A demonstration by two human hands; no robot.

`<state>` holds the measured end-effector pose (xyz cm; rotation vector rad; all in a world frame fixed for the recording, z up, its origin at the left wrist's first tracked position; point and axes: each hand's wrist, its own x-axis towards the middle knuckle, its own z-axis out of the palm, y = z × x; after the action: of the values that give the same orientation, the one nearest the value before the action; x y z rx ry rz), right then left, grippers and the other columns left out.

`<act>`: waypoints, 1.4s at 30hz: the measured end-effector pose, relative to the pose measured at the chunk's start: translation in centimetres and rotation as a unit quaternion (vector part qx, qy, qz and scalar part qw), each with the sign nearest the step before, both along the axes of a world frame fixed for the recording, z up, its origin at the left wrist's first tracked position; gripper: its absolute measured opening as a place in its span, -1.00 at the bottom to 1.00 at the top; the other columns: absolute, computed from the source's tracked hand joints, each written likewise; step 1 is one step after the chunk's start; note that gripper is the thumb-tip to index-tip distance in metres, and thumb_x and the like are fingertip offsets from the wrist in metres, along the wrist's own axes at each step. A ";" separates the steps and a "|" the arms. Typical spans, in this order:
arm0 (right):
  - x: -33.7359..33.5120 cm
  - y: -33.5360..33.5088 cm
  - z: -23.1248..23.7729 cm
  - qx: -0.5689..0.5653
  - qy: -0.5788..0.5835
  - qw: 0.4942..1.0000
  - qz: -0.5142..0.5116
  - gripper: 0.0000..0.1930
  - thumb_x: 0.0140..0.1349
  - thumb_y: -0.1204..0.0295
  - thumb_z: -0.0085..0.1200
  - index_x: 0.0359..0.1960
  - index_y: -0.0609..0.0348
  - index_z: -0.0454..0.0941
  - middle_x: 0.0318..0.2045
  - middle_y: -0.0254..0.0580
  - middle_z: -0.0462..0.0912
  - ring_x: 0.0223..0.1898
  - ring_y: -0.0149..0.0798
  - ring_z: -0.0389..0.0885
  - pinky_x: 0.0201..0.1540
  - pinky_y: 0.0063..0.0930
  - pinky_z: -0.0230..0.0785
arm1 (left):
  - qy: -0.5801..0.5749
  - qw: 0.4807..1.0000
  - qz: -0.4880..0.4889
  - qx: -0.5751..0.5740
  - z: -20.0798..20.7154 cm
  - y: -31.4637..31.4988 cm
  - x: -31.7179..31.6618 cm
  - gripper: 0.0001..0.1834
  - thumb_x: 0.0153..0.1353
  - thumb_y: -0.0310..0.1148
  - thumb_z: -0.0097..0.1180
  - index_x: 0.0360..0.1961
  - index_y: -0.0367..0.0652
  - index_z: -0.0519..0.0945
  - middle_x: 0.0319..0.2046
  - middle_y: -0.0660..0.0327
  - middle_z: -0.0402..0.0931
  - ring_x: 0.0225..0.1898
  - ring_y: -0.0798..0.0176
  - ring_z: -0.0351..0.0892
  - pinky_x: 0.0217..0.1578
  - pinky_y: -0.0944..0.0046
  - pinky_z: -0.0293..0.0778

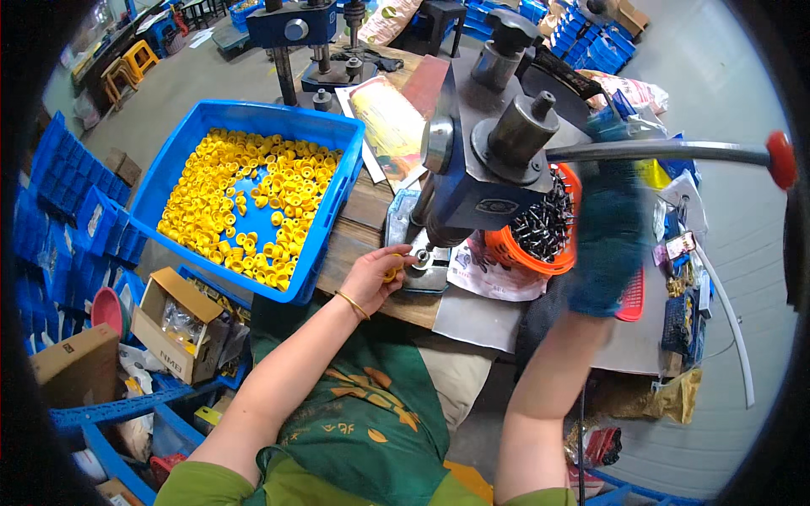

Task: The person assembles components by placing plastic caps and metal fasteners into a manual press, pulling the lever to press them together, and placing the assembled pieces into a basket.

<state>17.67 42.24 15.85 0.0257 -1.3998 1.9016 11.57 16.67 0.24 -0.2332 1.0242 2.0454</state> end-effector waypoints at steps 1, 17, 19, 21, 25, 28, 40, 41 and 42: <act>-1.0 -6.1 0.6 0.168 -0.272 0.942 -0.100 -0.64 0.19 0.44 -0.21 0.02 0.32 0.32 -0.08 -0.05 0.47 -0.09 -0.12 0.45 -0.04 -0.38 0.30 | 0.004 1.000 0.008 -0.014 -0.3 -0.3 -0.1 -0.65 0.11 -0.47 -0.12 -0.04 -0.31 0.36 -0.27 0.15 0.43 -0.47 0.41 0.34 -0.46 0.47 0.32; -0.5 -8.1 -18.5 0.333 -0.244 0.909 -0.050 -0.68 0.09 0.48 0.02 -0.09 0.25 0.35 -0.34 -0.04 0.53 -0.29 -0.17 0.53 -0.24 -0.39 0.37 | 0.542 0.796 0.009 -0.270 -2.6 2.0 -1.1 -0.62 -0.03 -0.44 0.20 -0.12 -0.22 0.49 -0.35 0.16 0.53 -0.36 0.30 0.52 -0.32 0.35 0.43; 0.3 -7.8 -17.4 0.371 -0.234 0.896 -0.065 -0.68 0.05 0.49 0.05 -0.13 0.26 0.36 -0.38 -0.06 0.53 -0.36 -0.19 0.53 -0.28 -0.40 0.38 | 0.578 0.765 -0.010 -0.282 -2.9 2.4 -1.2 -0.61 -0.05 -0.45 0.22 -0.13 -0.22 0.49 -0.30 0.13 0.53 -0.31 0.27 0.54 -0.28 0.34 0.43; 0.4 -7.5 -17.0 0.356 -0.229 0.904 -0.063 -0.68 -0.01 0.49 0.11 -0.19 0.25 0.38 -0.44 -0.08 0.52 -0.43 -0.20 0.52 -0.33 -0.41 0.38 | 0.584 0.753 -0.032 -0.302 -2.9 2.6 -1.2 -0.62 -0.07 -0.44 0.24 -0.15 -0.21 0.51 -0.28 0.17 0.54 -0.32 0.31 0.53 -0.30 0.36 0.43; 0.4 -6.9 -15.7 0.399 -0.267 0.877 0.002 -0.70 -0.09 0.47 0.17 -0.29 0.23 0.40 -0.50 -0.09 0.52 -0.49 -0.19 0.50 -0.43 -0.43 0.34 | 0.502 0.821 -0.022 -0.271 -2.8 2.4 -1.0 -0.62 -0.07 -0.44 0.25 -0.15 -0.20 0.52 -0.29 0.20 0.56 -0.34 0.38 0.50 -0.31 0.39 0.42; -0.4 -6.8 -15.2 0.464 -0.301 0.832 0.040 -0.69 -0.09 0.40 0.19 -0.31 0.23 0.41 -0.49 -0.04 0.52 -0.49 -0.11 0.51 -0.42 -0.36 0.35 | 0.436 0.865 -0.004 -0.248 -3.4 2.0 -1.4 -0.62 -0.06 -0.45 0.24 -0.14 -0.21 0.52 -0.32 0.23 0.56 -0.41 0.46 0.46 -0.37 0.44 0.41; -2.7 -6.3 -17.6 0.504 -0.291 0.803 0.128 -0.72 -0.10 0.28 0.18 -0.52 0.27 0.47 -0.58 0.06 0.48 -0.52 0.07 0.45 -0.45 -0.24 0.29 | 0.354 0.904 0.027 -0.237 -2.4 0.1 -0.5 -0.66 -0.02 -0.43 0.22 -0.16 -0.22 0.54 -0.34 0.32 0.53 -0.51 0.54 0.36 -0.46 0.51 0.35; -2.2 -6.6 -14.3 0.537 -0.320 0.772 0.115 -0.74 -0.10 0.31 0.18 -0.51 0.27 0.46 -0.57 0.06 0.47 -0.52 0.04 0.45 -0.45 -0.26 0.29 | 0.393 0.882 0.030 -0.258 -2.6 -0.2 -0.6 -0.67 -0.02 -0.44 0.22 -0.16 -0.22 0.54 -0.36 0.32 0.52 -0.52 0.54 0.35 -0.47 0.51 0.35; -1.9 -6.3 -12.4 0.569 -0.347 0.739 0.101 -0.75 -0.10 0.34 0.17 -0.49 0.27 0.45 -0.56 0.05 0.45 -0.52 0.01 0.44 -0.45 -0.29 0.29 | 0.432 0.858 0.032 -0.278 -2.7 -0.4 -0.6 -0.67 -0.02 -0.44 0.22 -0.17 -0.22 0.54 -0.37 0.33 0.51 -0.53 0.54 0.34 -0.48 0.51 0.34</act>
<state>15.81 35.96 3.40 0.0641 -2.9959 0.8739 10.95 16.28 -2.45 0.4217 2.1801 1.8557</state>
